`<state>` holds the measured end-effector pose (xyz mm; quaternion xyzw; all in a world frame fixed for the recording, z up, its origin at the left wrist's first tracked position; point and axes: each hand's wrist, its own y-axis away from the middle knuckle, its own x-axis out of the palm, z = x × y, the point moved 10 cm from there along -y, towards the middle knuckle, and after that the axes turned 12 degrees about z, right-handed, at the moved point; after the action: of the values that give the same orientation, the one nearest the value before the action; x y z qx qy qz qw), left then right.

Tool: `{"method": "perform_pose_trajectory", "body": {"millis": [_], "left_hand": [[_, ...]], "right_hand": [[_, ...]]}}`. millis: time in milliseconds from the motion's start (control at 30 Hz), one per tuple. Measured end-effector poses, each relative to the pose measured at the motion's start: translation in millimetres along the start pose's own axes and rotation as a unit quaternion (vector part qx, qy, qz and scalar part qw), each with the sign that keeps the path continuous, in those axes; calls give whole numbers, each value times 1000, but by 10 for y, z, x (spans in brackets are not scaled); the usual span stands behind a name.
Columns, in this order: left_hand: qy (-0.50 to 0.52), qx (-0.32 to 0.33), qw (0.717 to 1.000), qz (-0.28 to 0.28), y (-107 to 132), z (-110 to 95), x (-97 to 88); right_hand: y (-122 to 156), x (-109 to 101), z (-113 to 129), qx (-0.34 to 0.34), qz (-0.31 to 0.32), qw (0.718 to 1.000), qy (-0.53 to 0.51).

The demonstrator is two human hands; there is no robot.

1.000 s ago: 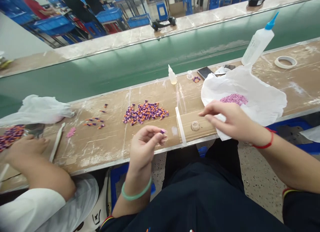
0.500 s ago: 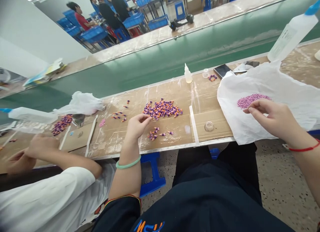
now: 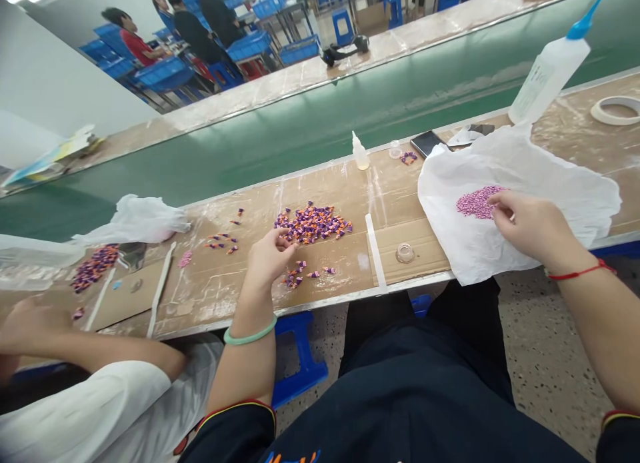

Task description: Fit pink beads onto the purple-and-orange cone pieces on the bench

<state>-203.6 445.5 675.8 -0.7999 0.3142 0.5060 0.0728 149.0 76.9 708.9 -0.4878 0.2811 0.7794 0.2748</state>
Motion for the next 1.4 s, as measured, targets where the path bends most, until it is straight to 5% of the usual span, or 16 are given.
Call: {"method": "perform_pose_trajectory", "body": {"millis": [167,533,833,1133,1400], "left_hand": [[90,27,996,6,27,70,-75],[244,118,962,20,298,-208,15],[371,126,917,81,505,-342,304],[418,148,891,94,559,-426,401],[470,145,865,102,635,-522,434]], "right_hand": [[-251,185,-2,-10,52,991,121],[-313,196,139,-90,-14,993,76],[-403,133,-246,-22,-87,981,-172],[-361,300,-442,21,-21,880,-473],[-350,398,-462,28,-32,793,-607]]}}
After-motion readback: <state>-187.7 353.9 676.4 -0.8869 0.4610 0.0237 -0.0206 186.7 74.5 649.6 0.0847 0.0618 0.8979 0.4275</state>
